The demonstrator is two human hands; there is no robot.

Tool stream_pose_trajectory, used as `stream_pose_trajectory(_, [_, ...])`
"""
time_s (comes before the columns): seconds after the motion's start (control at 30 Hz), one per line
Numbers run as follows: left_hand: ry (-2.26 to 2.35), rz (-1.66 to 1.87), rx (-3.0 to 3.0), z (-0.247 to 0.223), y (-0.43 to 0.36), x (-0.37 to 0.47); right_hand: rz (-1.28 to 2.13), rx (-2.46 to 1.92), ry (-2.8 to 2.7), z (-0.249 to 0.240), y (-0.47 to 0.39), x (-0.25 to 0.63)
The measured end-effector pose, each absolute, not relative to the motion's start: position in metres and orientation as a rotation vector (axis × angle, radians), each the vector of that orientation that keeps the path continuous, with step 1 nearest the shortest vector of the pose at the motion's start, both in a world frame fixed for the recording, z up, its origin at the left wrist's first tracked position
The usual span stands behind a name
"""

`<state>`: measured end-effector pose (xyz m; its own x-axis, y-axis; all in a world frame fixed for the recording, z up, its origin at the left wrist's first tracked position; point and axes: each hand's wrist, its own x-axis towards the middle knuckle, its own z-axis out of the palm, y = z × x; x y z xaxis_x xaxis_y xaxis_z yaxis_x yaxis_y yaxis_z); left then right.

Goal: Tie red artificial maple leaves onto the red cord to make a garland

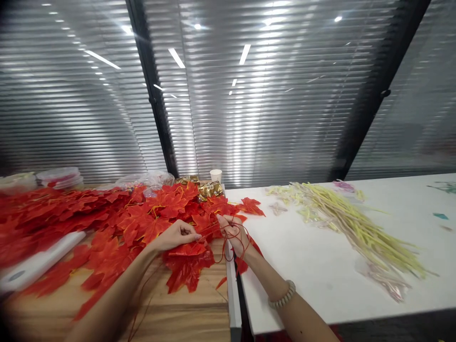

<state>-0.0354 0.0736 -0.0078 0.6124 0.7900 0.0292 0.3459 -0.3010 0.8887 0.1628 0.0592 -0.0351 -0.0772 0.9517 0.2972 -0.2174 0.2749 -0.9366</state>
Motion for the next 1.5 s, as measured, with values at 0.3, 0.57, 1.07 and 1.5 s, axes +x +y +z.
stream_pose_trajectory(0.3, [0.928, 0.541, 1.994, -0.01, 0.073, -0.035, 1.382, -0.696, -0.937, -0.031, 0.067, 0.172])
stream_pose_trajectory(0.57, [1.067, 0.765, 1.953, -0.015, 0.083, -0.044, 1.363, -0.445, -0.605, -0.021, 0.086, 0.212])
stream_pose_trajectory(1.07, [0.712, 0.196, 1.888, -0.006, 0.07, -0.04, 1.405, -0.071, -0.331, -0.003, 0.077, 0.261])
stream_pose_trajectory(1.5, [0.848, 0.392, 2.297, -0.009, 0.073, -0.038, 1.177, -0.24, -0.656, 0.162, 0.075, 0.258])
